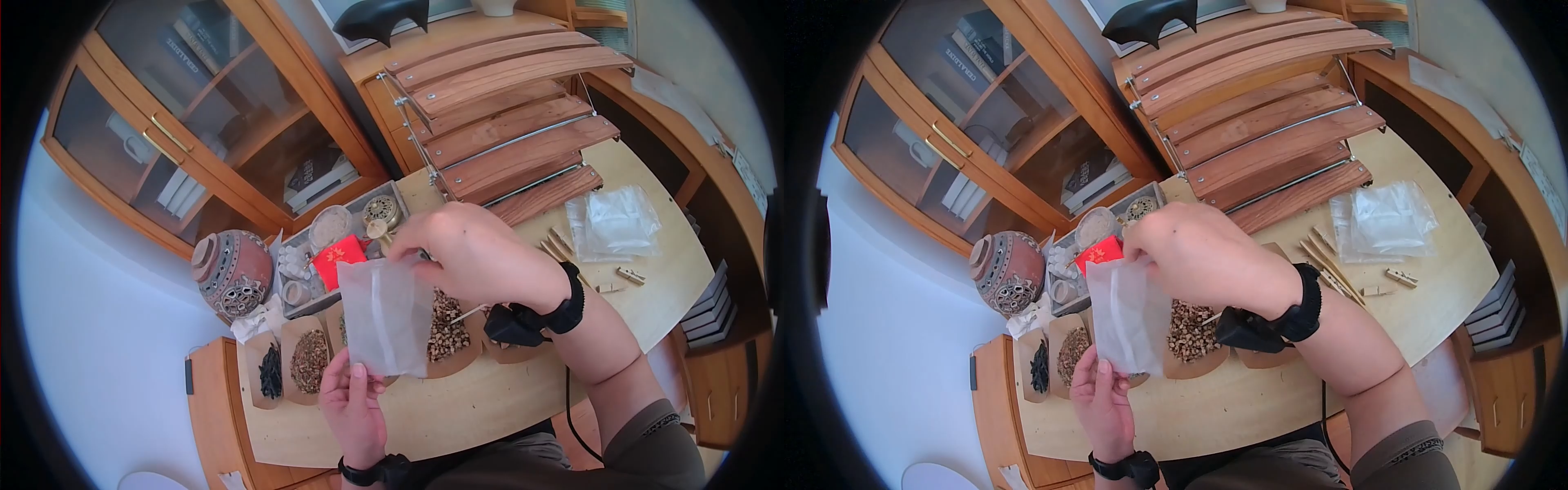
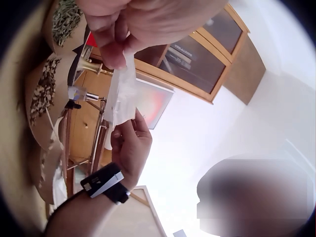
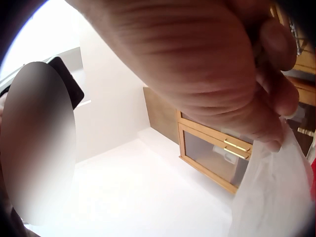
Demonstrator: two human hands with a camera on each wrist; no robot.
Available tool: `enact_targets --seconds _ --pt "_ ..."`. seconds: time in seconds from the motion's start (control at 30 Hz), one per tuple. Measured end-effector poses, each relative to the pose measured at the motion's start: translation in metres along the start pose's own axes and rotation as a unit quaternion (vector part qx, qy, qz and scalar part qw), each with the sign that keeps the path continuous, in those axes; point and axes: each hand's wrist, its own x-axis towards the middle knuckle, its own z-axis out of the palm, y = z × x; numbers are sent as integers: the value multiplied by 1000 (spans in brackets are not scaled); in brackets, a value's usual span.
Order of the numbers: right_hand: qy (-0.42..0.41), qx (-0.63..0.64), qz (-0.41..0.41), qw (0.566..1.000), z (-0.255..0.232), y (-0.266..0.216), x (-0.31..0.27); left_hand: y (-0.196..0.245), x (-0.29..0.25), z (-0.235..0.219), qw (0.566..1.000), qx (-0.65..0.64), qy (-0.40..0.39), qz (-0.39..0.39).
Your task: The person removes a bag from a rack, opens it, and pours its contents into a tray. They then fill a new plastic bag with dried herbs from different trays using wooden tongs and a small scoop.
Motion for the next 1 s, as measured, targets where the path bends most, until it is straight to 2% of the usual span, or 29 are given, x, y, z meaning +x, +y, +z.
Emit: enact_targets --seconds 0.03,0.07,0.2,0.33,0.4,0.43,0.5,0.63,0.7,0.73,0.8,0.93,1.0 --pt "-10 -30 33 999 -1 1 0 1 -1 1 1000 0 0 0" --pt "-20 -60 67 996 -1 2 1 3 -2 3 998 55 -2 29" --pt "-17 -101 64 993 10 11 -1 11 -8 14 972 210 7 103" --pt "-50 -135 38 989 14 15 -5 3 -8 11 959 236 15 158" --pt "-65 -140 34 987 15 16 -5 6 -5 4 875 418 -40 243" --pt "-80 -156 29 984 15 16 -5 7 -5 6 875 418 -40 243" --pt "-95 -172 23 980 14 16 -4 13 -6 13 837 462 -54 289" --pt "-97 -137 11 986 15 17 -5 17 -6 15 821 483 -51 301" --pt "-106 -124 3 987 16 16 -5 20 -6 14 769 523 -93 356" --pt "-120 -132 -2 984 16 13 -5 21 -5 13 769 523 -93 356" --pt "-134 -141 -7 981 16 12 -5 22 -1 13 749 508 -160 394" --pt "-117 -123 -17 985 18 14 -4 24 -4 17 769 490 -111 395" --pt "-109 -117 -15 987 19 13 -3 26 -6 15 817 472 -82 320"
